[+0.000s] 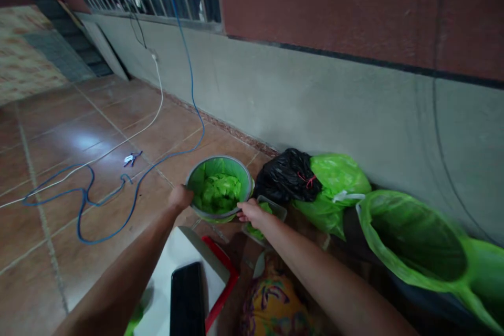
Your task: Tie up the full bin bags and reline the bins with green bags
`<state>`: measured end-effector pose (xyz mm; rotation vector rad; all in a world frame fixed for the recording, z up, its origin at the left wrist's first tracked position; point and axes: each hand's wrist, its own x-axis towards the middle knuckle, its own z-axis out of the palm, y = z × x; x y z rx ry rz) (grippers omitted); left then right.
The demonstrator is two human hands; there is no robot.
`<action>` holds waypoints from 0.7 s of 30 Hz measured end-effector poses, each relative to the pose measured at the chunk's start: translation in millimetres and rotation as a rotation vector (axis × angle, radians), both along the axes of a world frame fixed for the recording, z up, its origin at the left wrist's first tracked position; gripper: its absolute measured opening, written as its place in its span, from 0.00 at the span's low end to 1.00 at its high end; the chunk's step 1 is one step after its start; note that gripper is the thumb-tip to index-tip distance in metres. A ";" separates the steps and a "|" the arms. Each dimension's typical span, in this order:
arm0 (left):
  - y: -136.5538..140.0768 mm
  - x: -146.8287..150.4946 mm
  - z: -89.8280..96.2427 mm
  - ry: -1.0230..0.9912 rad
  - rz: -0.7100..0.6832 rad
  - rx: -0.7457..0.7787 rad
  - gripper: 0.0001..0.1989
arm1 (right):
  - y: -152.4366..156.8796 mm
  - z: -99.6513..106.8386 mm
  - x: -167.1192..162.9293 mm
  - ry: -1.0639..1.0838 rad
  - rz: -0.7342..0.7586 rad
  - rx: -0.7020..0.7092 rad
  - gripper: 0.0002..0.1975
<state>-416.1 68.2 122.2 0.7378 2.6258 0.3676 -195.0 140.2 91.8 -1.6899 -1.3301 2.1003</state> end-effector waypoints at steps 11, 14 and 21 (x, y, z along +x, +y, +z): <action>-38.6 140.9 186.9 0.350 -0.444 0.123 0.13 | -48.8 137.4 157.6 0.060 -0.274 0.379 0.11; -52.5 203.1 191.4 0.252 -0.517 0.143 0.14 | -77.3 151.2 220.7 -0.067 -0.307 0.429 0.10; -78.2 318.0 87.3 -0.167 -0.572 0.198 0.10 | -142.4 95.3 338.6 -0.314 -0.441 0.300 0.02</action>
